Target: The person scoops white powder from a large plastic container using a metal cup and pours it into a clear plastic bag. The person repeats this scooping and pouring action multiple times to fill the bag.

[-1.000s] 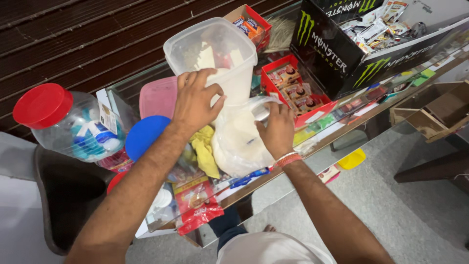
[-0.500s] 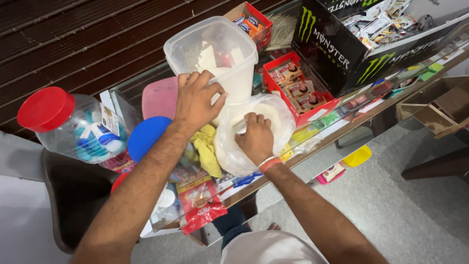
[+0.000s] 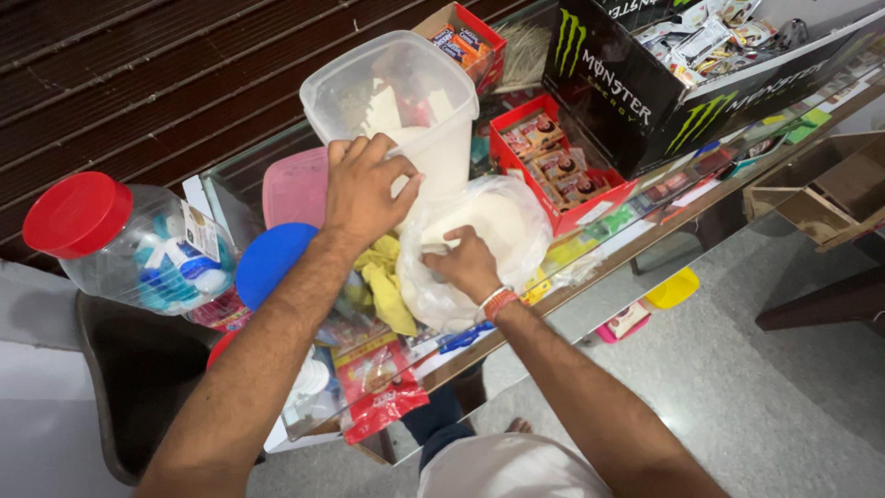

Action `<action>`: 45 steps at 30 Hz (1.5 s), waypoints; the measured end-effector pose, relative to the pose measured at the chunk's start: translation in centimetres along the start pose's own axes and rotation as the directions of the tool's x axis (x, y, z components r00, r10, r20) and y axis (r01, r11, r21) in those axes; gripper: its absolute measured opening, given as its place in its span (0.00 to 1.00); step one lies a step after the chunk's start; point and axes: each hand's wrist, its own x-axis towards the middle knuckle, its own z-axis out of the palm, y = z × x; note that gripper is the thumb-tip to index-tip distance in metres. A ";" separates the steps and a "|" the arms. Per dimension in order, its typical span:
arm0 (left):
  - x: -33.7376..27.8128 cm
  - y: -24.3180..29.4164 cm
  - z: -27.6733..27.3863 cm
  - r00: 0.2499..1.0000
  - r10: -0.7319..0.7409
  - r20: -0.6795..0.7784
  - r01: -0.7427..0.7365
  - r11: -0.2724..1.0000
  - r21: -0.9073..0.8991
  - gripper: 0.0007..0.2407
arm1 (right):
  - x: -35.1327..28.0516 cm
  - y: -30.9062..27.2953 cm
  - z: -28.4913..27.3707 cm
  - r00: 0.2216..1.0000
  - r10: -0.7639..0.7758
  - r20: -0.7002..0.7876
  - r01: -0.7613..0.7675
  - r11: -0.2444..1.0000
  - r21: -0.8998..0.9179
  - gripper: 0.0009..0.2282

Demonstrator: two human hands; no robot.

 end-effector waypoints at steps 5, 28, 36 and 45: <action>0.0 -0.1 -0.3 1.000 0.023 -0.020 -0.023 1.000 -0.011 0.05 | 1.3 1.6 0.7 0.972 0.126 0.198 -0.215 0.818 0.534 0.28; 0.0 -0.2 -0.5 1.000 -0.009 -0.015 0.008 0.997 -0.071 0.04 | 0.3 3.4 -4.4 0.957 0.106 0.270 -0.269 0.669 0.693 0.18; 0.0 -0.3 -0.5 1.000 -0.004 -0.021 0.002 0.997 -0.079 0.04 | 0.3 3.7 -5.0 0.964 0.138 0.225 -0.260 0.643 0.721 0.18; 0.1 -0.3 -0.6 1.000 -0.010 -0.016 0.009 0.996 -0.088 0.04 | 0.4 3.7 -6.4 0.928 0.030 0.372 -0.337 0.492 0.802 0.15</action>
